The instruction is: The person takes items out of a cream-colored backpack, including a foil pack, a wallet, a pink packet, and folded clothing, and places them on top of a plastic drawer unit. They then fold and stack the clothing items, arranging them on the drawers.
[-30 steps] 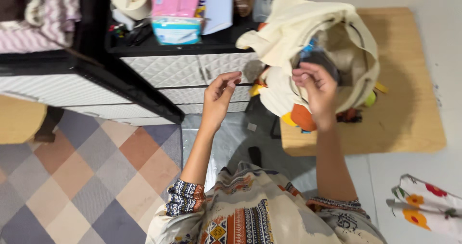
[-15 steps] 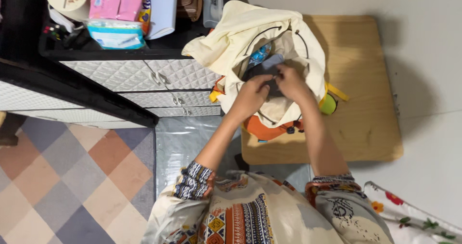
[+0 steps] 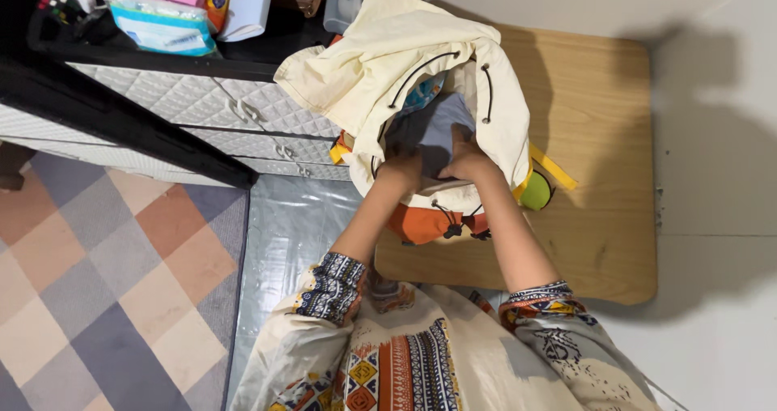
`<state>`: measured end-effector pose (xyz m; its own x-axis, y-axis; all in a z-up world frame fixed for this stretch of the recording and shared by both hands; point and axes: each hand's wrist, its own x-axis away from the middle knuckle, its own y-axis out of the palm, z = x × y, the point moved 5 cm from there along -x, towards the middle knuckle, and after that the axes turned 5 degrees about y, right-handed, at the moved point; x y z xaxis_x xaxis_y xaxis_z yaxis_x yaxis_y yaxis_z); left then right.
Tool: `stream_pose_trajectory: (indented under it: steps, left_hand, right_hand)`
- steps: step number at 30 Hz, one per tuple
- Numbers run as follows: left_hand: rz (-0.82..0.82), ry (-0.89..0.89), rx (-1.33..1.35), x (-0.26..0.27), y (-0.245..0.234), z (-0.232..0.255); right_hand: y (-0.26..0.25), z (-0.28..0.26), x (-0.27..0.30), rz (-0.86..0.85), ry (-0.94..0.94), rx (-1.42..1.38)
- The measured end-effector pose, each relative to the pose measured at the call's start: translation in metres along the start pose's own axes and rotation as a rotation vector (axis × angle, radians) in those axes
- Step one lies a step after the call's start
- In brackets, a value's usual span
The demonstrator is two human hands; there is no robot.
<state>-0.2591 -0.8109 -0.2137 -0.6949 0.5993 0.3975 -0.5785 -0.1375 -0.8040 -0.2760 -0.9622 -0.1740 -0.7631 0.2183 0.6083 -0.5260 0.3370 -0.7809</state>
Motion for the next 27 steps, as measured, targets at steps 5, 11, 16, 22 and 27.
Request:
stream_pose_trajectory:
  steps: [5, 11, 16, 22, 27]
  left_hand:
    - [0.015, 0.024, -0.043, 0.025, 0.009, 0.010]
    - [0.012, 0.007, -0.043, 0.038, 0.005, 0.011]
    - [-0.062, -0.042, 0.122, 0.038, -0.007, 0.012]
    - [0.260, 0.049, 0.833, 0.044, -0.025, 0.009]
    - [0.377, 0.045, 1.265, 0.030, -0.025, -0.009]
  right_hand:
    - [0.008, 0.019, -0.032, 0.100, -0.091, -0.155]
    - [0.018, 0.031, -0.051, 0.297, -0.040, -0.374]
    - [0.017, 0.038, -0.052, 0.376, -0.112, -0.612]
    - [-0.001, 0.015, -0.011, 0.312, -0.324, -0.890]
    - [-0.007, -0.022, 0.065, 0.302, -0.396, -0.565]
